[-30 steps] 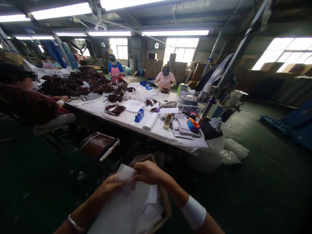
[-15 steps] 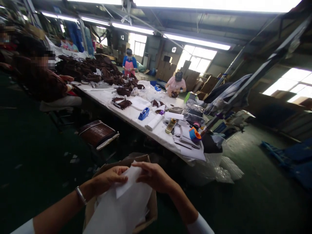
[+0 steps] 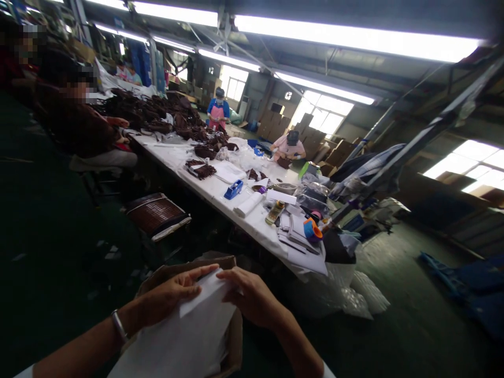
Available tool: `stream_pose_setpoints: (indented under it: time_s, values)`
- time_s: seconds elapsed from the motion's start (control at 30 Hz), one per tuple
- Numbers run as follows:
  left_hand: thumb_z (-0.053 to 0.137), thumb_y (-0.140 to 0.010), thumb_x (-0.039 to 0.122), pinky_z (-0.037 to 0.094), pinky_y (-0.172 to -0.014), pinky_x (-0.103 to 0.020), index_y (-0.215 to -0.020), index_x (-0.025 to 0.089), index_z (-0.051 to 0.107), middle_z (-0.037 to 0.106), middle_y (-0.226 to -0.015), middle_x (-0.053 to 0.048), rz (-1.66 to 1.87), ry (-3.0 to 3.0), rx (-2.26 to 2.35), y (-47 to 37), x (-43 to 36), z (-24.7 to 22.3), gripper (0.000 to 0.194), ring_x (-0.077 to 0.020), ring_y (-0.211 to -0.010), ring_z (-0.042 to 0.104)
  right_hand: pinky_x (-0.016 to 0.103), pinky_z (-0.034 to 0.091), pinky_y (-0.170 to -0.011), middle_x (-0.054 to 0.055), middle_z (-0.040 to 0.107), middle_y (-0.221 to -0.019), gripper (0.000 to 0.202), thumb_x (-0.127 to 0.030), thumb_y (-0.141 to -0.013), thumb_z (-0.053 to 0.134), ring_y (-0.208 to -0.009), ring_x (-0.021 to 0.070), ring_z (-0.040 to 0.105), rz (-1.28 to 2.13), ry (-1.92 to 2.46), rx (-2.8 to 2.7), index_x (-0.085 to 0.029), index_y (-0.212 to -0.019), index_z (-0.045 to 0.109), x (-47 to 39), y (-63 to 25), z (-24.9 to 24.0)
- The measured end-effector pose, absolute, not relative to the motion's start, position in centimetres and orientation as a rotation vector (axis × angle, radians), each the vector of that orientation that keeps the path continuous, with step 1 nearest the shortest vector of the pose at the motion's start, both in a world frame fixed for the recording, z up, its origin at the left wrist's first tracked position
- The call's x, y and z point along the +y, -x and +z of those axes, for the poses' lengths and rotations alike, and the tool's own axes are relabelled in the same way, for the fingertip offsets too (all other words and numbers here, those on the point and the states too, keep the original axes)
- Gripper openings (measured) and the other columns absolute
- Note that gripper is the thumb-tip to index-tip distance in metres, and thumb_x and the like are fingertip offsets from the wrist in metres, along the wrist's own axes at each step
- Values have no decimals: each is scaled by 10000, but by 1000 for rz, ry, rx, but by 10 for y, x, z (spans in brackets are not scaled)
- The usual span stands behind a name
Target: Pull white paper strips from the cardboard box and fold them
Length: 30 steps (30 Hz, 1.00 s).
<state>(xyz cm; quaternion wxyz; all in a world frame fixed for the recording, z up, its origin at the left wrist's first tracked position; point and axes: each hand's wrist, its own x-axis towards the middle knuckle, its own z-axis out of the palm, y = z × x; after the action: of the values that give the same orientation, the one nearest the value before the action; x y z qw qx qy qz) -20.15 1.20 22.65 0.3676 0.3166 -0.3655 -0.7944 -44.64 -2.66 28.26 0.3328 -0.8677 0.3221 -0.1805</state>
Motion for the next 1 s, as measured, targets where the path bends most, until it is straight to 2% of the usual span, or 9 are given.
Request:
stream_pose_setpoints:
  time_s: [0.13, 0.37, 0.5, 0.6, 0.73, 0.83, 0.93, 1.0]
  values:
    - [720, -793, 319, 491, -819, -271, -1389, 184, 504, 660, -1289, -143, -2201, -780, -927, 202, 12, 220, 649, -221, -991, 672, 250, 448, -809, 14, 657, -1036, 336, -158, -820, 686, -926, 149, 615, -518, 2307, 862, -255, -1136, 627, -26, 442, 281]
    - [647, -796, 214, 450, -907, -281, -1384, 207, 516, 655, -1309, -98, -2217, -820, -1071, 211, 9, 208, 603, -228, -1123, 611, 233, 420, -701, -16, 650, -913, 221, -118, -739, 746, -822, 126, 604, -558, 2182, 937, -226, -919, 676, -28, 442, 272]
    - [643, -827, 296, 447, -960, -332, -1363, 274, 539, 641, -1312, -68, -1900, -984, -1361, 221, 11, 215, 546, -266, -1190, 571, 232, 405, -665, -13, 650, -871, 191, -113, -706, 760, -776, 123, 596, -551, 2105, 1019, -200, -857, 681, -29, 442, 269]
    - [588, -881, 383, 440, -1001, -339, -1311, 279, 596, 647, -1304, -58, -1674, -1057, -1522, 221, 11, 230, 442, -267, -1198, 574, 230, 397, -646, -23, 651, -817, 183, -151, -682, 784, -736, 121, 585, -504, 2063, 1076, -200, -830, 689, -31, 441, 266]
    - [447, -933, 511, 447, -990, -334, -1265, 242, 643, 712, -1183, -58, -1719, -1117, -1580, 213, 6, 249, 471, -271, -1114, 620, 215, 379, -594, -37, 630, -753, 173, -193, -671, 790, -679, 109, 548, -473, 1980, 1089, -202, -812, 689, -37, 434, 266]
    - [519, -902, 513, 458, -975, -333, -1273, 228, 635, 721, -1138, -53, -1785, -1096, -1526, 208, 2, 254, 481, -257, -1059, 630, 213, 362, -561, -50, 594, -708, 180, -185, -670, 768, -640, 99, 512, -505, 1838, 1102, -195, -817, 665, -40, 425, 264]
    - [563, -876, 524, 490, -923, -321, -1266, 205, 635, 727, -1110, -56, -1821, -1122, -1462, 206, 3, 250, 509, -255, -1040, 637, 217, 372, -568, -67, 554, -711, 350, -163, -655, 765, -634, 96, 494, -615, 1688, 1103, -210, -974, 627, -38, 417, 258]
    - [542, -873, 563, 511, -904, -331, -1284, 203, 618, 718, -1167, -69, -1845, -1187, -1359, 205, 8, 245, 551, -273, -1062, 642, 225, 376, -581, -74, 534, -716, 460, -154, -647, 770, -636, 98, 485, -678, 1651, 1134, -220, -1063, 585, -34, 411, 254]
